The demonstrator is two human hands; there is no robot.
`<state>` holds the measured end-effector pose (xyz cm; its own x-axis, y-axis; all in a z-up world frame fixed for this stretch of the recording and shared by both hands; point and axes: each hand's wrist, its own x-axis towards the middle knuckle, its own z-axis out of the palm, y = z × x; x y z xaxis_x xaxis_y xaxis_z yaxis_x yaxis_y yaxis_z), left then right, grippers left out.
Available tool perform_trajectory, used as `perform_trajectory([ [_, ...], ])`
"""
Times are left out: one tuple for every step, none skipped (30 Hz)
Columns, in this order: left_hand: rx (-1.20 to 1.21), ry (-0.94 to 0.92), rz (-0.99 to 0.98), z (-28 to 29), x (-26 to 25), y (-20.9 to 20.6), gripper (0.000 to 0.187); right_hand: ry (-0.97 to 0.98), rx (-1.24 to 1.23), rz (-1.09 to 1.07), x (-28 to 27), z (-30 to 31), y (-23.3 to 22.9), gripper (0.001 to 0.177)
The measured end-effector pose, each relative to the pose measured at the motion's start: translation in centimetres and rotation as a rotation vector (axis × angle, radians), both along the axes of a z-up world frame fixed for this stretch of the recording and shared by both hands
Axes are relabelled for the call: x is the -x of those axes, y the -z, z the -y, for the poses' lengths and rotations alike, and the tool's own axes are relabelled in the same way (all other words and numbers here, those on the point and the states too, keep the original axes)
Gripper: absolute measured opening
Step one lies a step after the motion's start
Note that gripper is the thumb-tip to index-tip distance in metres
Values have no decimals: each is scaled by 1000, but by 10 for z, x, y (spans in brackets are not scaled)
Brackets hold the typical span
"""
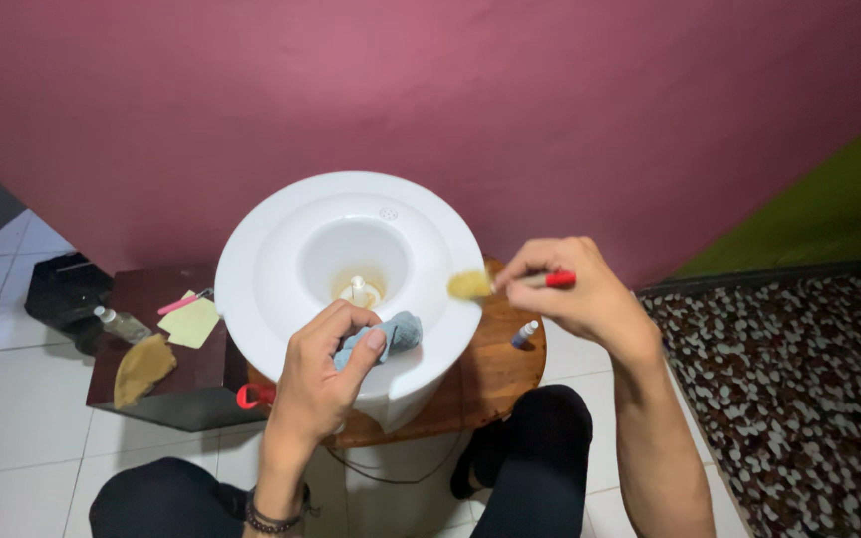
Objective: The person cleans the top lid and body of a white water dispenser using a brush and a cloth. They scrub the inside of the lid, spray a cleaning solution, wipe the surface with a cloth, and brush the dispenser's body.
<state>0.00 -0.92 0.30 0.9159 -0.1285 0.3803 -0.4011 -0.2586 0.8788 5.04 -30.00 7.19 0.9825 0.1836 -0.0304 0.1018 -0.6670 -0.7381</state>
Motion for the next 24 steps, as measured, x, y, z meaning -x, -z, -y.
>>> perform_trajectory([
  [-2,-4,-4,0,1,0,25,-59,-50,126,-3,-4,4,20],
  [-4,-8,-7,0,2,1,25,-117,-101,252,-8,-8,7,21],
  [-4,-10,-4,1,1,1,25,-174,-149,386,-13,-10,9,22],
  [1,-11,-6,1,1,0,25,-181,-164,369,-15,-10,11,22],
  [6,-13,-7,1,1,0,25,-188,-178,354,-16,-9,11,21],
  [12,-14,-8,1,1,0,26,-194,-192,339,-17,-8,11,21],
  [9,-14,-9,1,1,0,26,-175,-152,250,-14,-5,10,22],
  [6,-14,-10,2,1,0,26,-157,-112,160,-8,0,8,22],
  [5,-17,-11,2,1,0,26,-143,-72,69,-5,3,6,23],
  [0,-20,-8,2,0,0,26,-83,-48,54,-5,2,6,23],
  [-5,-22,-6,2,0,0,26,-21,-24,38,-6,1,7,23],
  [-10,-25,-3,2,0,0,27,40,-1,22,-7,-1,8,23],
  [-5,-22,-8,2,0,1,27,-7,-56,132,-11,-4,10,23],
  [-1,-19,-12,2,1,1,26,-54,-112,242,-19,-8,12,23],
  [3,-16,-16,3,1,1,26,-100,-167,352,-24,-10,13,23],
  [4,-17,-23,2,1,1,26,-115,-157,349,-26,-11,13,23],
  [5,-20,-29,3,1,1,26,-131,-147,347,-28,-11,12,23],
  [6,-23,-36,3,0,1,26,-147,-136,344,-29,-11,10,23],
  [6,-22,-32,3,0,1,26,-139,-97,267,-27,-9,8,23],
  [6,-20,-28,3,0,1,26,-132,-58,191,-20,-5,5,23],
  [6,-20,-27,2,0,1,26,-127,-18,111,-14,-3,3,23],
  [5,-18,-29,1,-1,1,26,-99,-10,97,-11,-4,3,23],
  [7,-16,-32,1,-1,1,26,-70,1,82,-9,-4,3,22],
  [9,-13,-35,2,-1,2,26,-42,12,67,-8,-5,4,22],
])
